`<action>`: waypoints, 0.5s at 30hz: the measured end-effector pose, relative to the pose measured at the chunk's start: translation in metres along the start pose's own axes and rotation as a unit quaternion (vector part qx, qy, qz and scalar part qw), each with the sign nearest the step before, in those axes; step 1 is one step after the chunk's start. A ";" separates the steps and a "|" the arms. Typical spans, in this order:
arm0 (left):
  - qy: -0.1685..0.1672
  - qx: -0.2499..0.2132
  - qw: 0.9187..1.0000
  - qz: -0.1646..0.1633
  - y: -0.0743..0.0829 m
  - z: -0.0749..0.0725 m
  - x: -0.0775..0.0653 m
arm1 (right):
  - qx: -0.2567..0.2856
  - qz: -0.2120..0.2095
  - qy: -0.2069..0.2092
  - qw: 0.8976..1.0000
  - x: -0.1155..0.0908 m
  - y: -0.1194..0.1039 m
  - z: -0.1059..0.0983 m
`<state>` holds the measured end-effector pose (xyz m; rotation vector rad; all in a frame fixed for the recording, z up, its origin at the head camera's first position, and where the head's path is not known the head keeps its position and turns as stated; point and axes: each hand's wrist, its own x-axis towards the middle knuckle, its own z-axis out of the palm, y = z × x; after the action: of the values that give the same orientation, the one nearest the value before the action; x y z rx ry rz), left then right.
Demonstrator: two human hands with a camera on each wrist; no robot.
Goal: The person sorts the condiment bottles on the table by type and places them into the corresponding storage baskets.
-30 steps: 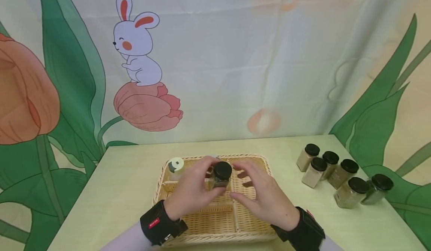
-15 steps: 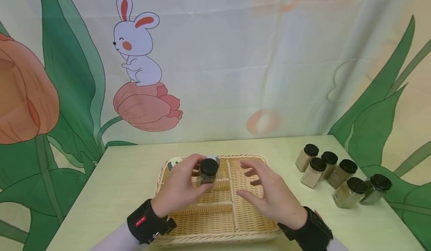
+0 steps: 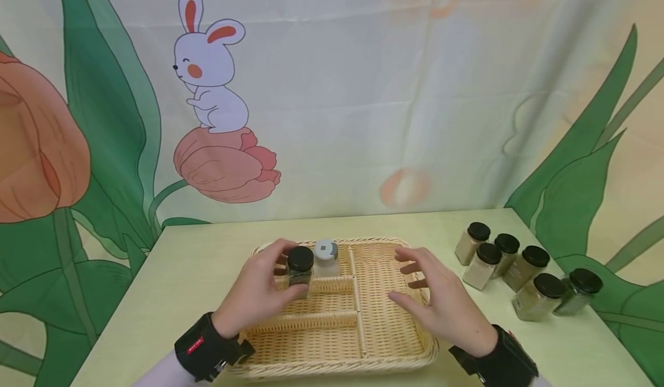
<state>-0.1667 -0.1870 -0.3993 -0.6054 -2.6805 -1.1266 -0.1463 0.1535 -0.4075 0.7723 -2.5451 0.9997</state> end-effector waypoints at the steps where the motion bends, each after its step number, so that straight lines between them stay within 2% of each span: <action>1: 0.001 0.001 1.000 -0.002 -0.002 -0.001 -0.001 | -0.002 0.003 0.001 1.000 -0.001 0.002 -0.001; 10: -0.005 0.012 1.000 -0.024 -0.013 -0.011 -0.010 | -0.031 0.033 0.011 0.999 -0.020 0.025 -0.014; 15: 0.000 0.025 1.000 -0.010 -0.018 -0.020 -0.014 | -0.041 0.045 0.022 0.998 -0.030 0.033 -0.020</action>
<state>-0.1617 -0.2174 -0.4012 -0.5702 -2.7117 -1.0618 -0.1396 0.1992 -0.4245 0.6118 -2.5839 0.9219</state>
